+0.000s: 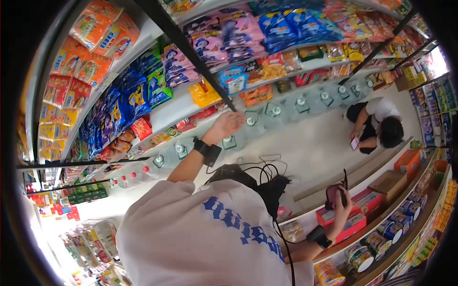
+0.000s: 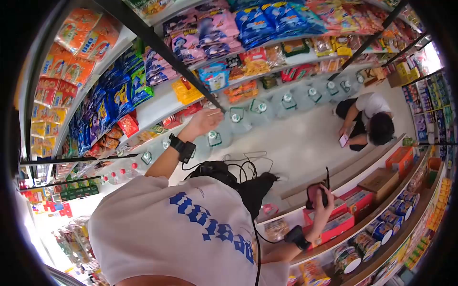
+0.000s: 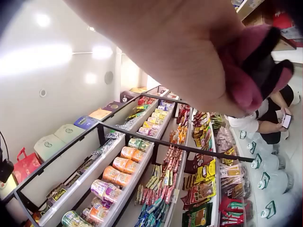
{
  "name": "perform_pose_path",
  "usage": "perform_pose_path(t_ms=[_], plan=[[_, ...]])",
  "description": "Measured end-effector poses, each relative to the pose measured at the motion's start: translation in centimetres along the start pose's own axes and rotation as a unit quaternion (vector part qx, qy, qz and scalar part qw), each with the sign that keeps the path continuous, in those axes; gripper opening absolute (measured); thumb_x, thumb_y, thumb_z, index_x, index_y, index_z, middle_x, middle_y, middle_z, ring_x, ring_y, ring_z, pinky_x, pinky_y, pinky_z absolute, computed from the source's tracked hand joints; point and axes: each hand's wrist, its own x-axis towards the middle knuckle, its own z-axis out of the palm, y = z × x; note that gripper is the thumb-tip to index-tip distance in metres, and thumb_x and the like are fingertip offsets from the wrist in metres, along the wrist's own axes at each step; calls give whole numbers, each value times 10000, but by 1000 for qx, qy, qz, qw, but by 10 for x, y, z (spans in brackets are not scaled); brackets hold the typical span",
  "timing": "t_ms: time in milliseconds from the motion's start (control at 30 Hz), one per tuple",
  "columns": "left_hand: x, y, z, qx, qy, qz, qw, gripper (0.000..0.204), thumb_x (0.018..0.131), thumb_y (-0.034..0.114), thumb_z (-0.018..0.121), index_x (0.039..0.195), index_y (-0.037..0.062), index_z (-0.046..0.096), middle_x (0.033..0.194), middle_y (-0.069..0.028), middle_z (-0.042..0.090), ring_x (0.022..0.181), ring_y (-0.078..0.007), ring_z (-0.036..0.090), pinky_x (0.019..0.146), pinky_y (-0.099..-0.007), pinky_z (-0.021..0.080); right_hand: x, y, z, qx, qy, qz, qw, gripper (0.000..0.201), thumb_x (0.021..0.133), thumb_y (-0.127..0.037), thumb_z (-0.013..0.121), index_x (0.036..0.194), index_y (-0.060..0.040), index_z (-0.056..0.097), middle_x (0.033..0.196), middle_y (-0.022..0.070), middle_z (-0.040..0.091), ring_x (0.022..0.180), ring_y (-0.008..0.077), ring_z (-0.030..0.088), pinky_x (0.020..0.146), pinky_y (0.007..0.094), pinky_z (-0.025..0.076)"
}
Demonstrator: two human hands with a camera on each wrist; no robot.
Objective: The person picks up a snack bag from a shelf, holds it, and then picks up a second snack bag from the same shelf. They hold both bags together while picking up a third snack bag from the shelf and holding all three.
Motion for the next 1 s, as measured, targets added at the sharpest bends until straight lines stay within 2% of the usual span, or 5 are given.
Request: perform_pose_path(t_ms=[167,367,500,667,1000], plan=[[7,26,-160,3,232,87,969,271,952,221,543,1094,18,654,1085,-146,682,874,-244,657,728,-331,534,-44,-16,124,45,-70,72,994,272,1004,-235,631,1159,-30,721,1242,137,662,1051,214,601,978,314,448],[58,94,-305,301,429,416,744,218,949,170,565,962,0,701,806,-98,679,600,-176,632,550,-307,506,-50,25,227,89,-69,-53,992,603,920,-130,717,1462,-16,480,1272,128,596,1139,221,573,1002,333,449],[81,149,-386,445,454,420,648,261,895,212,698,1029,-13,700,815,-91,702,684,-161,677,632,-302,538,-41,131,293,41,-25,68,996,487,865,-82,756,1302,9,559,1003,80,604,750,128,574,658,270,485],[121,220,-424,510,406,422,630,490,842,279,797,1155,-72,662,857,-96,717,738,-154,673,667,-292,536,-48,195,335,94,-32,78,992,225,868,-61,733,1032,16,600,934,38,509,709,104,532,525,247,448],[195,297,-401,317,369,517,705,432,888,189,728,1232,-54,629,890,-99,704,740,-150,650,643,-294,516,-72,218,379,86,-41,41,995,255,866,15,670,1111,43,604,1014,58,511,802,128,558,529,250,495]])
